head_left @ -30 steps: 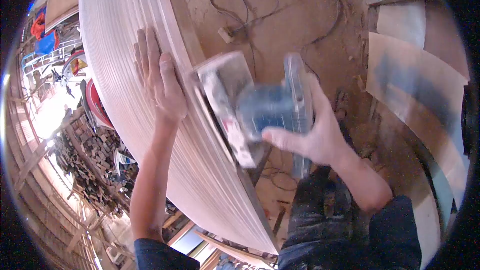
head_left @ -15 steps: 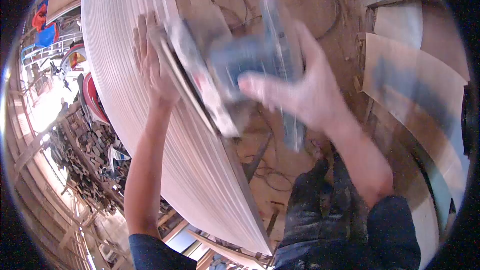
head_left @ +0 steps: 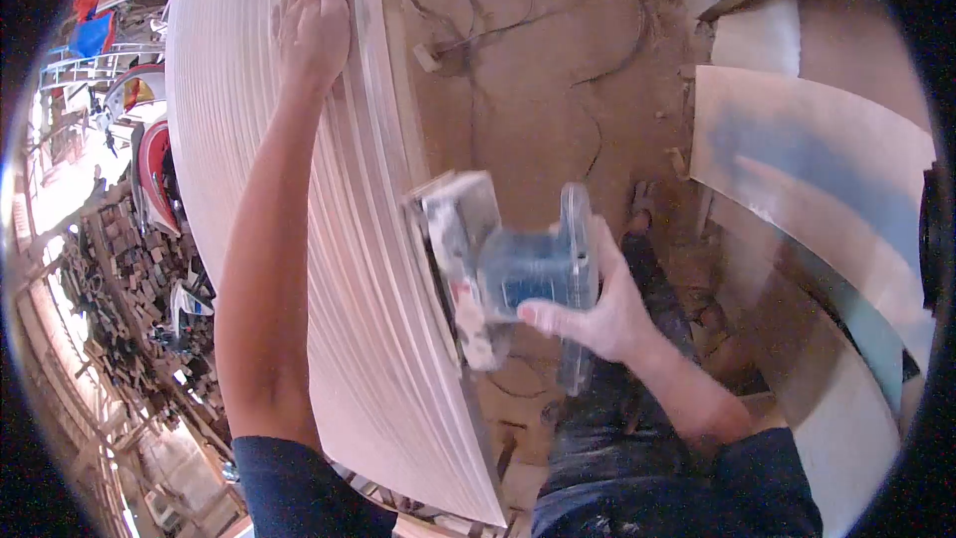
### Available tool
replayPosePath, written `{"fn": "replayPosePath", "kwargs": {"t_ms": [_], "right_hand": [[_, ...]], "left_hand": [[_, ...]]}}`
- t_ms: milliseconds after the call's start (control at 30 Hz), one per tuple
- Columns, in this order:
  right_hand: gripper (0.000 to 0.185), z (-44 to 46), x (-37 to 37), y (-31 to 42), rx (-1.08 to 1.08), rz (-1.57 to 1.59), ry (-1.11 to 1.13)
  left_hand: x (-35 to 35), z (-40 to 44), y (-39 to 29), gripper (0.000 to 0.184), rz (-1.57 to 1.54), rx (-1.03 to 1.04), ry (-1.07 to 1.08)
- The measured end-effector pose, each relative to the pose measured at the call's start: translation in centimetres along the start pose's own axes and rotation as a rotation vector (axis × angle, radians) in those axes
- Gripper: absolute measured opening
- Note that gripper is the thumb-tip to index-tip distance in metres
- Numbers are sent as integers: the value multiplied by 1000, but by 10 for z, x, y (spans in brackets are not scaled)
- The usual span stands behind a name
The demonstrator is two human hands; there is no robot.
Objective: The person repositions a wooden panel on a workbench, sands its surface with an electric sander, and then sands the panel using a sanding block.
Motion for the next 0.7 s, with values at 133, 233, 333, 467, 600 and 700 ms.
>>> {"fn": "replayPosePath", "kwargs": {"t_ms": [133,233,333,467,600,700], "right_hand": [[78,-91,23,-39,90,-44,53],[77,-164,42,-69,149,-7,67],[75,-238,65,-104,119,-17,69],[73,-303,82,-157,125,15,74],[83,-289,76,-161,122,175,-86],[80,-210,64,-124,37,231,-53]], "left_hand": [[-26,-57,-45,56,-47,-242,95],[-63,-132,-99,56,-104,-170,84],[-104,-223,-144,56,-116,-185,152],[-166,-349,-202,58,-143,-203,330],[-192,-446,-226,59,-113,-268,410],[-197,-443,-229,58,-107,-320,402]]}}
Point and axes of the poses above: each hand's wrist, its own z-axis towards the middle knuckle, its own x-axis out of the palm, y = z × x, the point moved 7 cm from there along z, towards the middle knuckle, and after that the axes turned 1 degree about -x, right-handed, at the moved point
